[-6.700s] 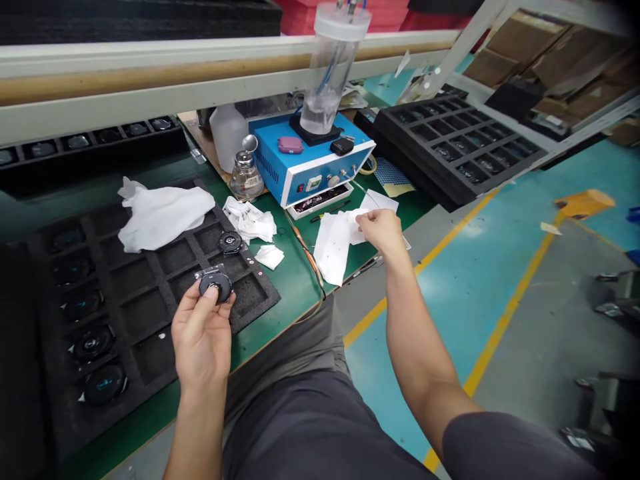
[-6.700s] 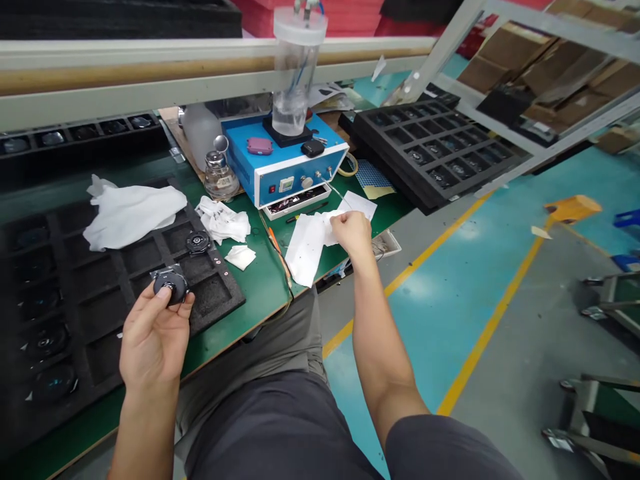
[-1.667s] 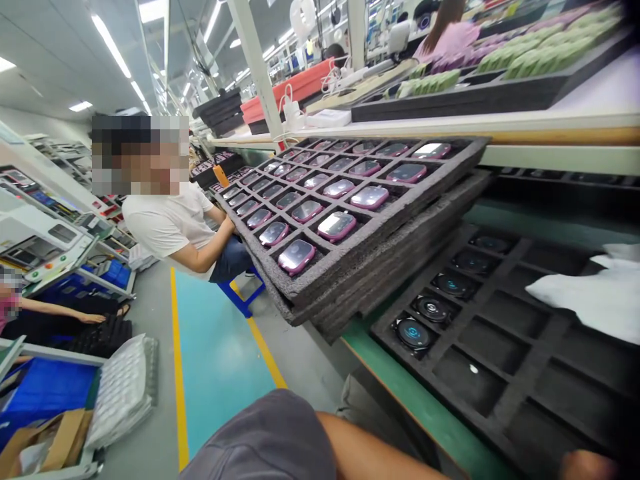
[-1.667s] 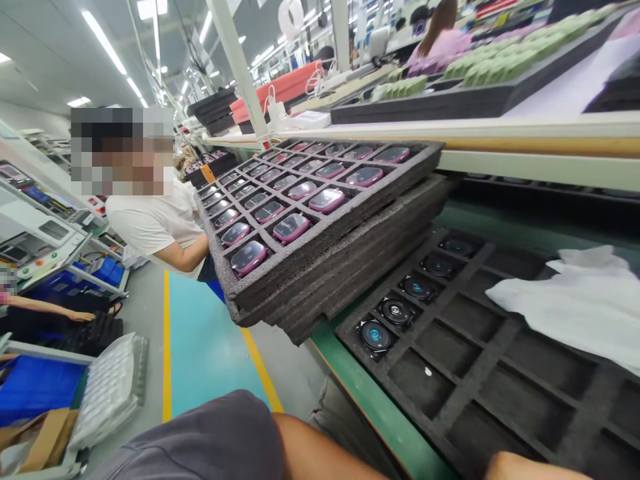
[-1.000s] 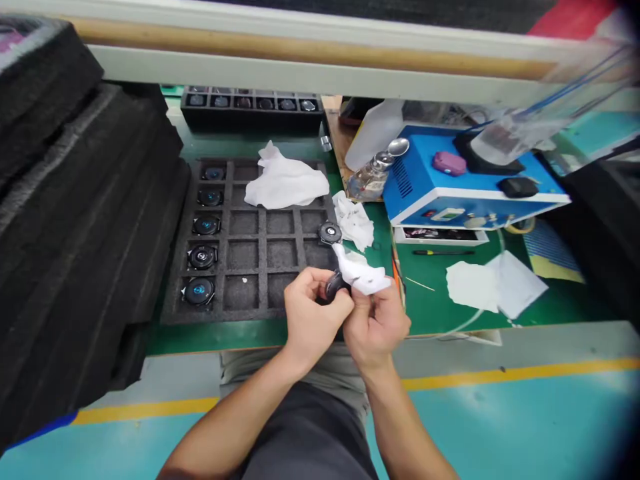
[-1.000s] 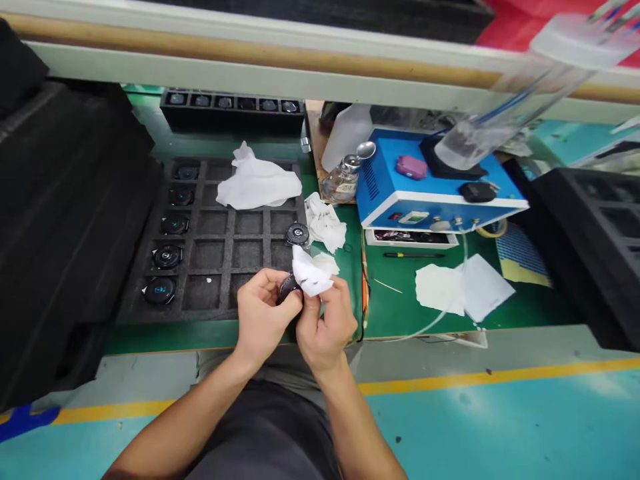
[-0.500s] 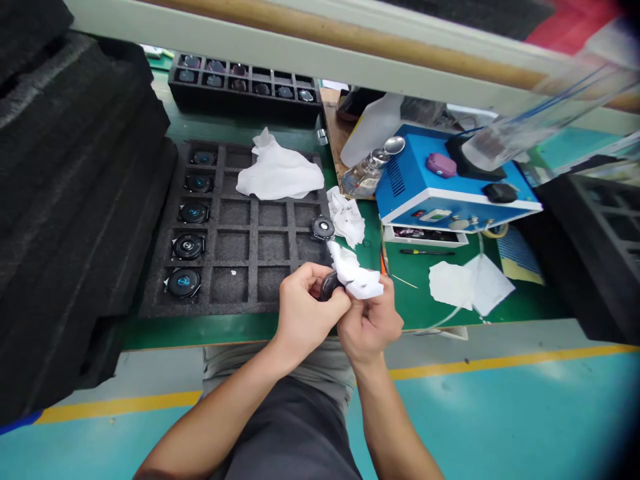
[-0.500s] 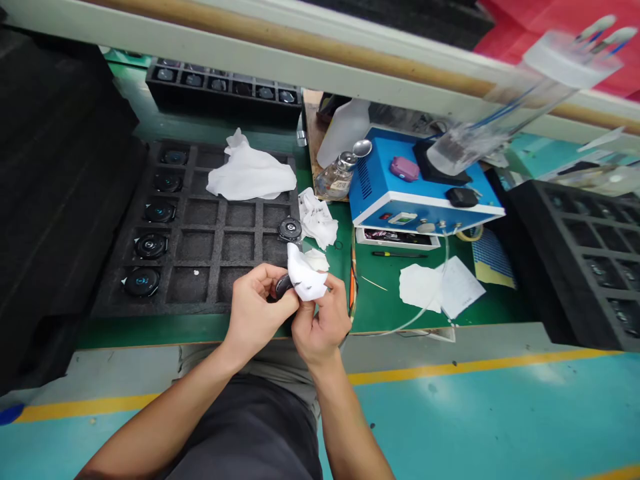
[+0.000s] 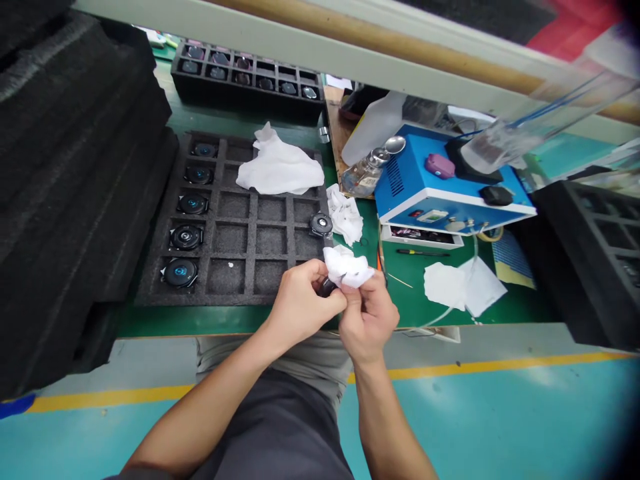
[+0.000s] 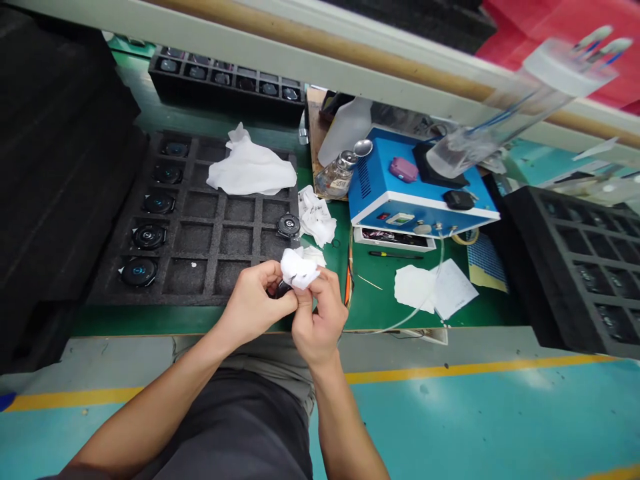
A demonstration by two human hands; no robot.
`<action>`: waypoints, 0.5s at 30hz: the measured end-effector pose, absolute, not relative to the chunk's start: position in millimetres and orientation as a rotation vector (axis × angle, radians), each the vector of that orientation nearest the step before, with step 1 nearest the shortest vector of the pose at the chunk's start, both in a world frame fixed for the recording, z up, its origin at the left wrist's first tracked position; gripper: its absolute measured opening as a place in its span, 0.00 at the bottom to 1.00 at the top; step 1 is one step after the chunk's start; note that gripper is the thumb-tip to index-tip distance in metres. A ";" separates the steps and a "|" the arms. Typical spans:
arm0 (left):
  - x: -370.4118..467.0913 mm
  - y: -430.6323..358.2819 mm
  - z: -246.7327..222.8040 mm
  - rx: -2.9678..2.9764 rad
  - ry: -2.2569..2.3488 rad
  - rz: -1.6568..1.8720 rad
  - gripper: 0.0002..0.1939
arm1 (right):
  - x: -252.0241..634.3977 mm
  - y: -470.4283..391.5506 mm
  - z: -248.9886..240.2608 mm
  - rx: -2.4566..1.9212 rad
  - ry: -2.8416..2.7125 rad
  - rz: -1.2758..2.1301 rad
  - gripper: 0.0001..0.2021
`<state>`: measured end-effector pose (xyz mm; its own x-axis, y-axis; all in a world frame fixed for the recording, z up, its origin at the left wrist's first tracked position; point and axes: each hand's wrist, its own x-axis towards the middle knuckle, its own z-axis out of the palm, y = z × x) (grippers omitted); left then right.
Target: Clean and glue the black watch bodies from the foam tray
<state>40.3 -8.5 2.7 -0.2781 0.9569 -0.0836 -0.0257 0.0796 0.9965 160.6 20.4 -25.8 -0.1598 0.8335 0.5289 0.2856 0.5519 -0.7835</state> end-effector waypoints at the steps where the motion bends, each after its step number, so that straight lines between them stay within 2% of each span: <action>1: 38.6 -7.9 2.8 1.024 1.422 1.336 0.07 | 158.4 20.1 -22.5 -0.958 -1.648 0.760 0.04; 6: 32.6 -6.6 9.0 1.072 1.473 1.261 0.29 | 150.5 38.4 11.0 -0.871 -0.959 1.404 0.07; 7: 31.8 -6.8 11.0 1.044 1.487 1.269 0.31 | 152.0 45.1 19.1 -0.827 -0.861 1.481 0.08; 11: 26.7 -8.9 18.5 0.834 1.441 1.358 0.32 | 166.5 65.6 38.6 -0.754 -0.701 1.643 0.07; 15: 21.0 -12.0 21.8 0.774 1.459 1.477 0.32 | 178.0 69.2 30.4 -0.759 -0.608 1.717 0.07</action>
<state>21.0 -12.0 21.8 -0.4058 0.9009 -0.1537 -0.1646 0.0934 0.9819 178.0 69.2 30.4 -0.1861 0.9655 -0.1823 -0.6356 -0.2598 -0.7270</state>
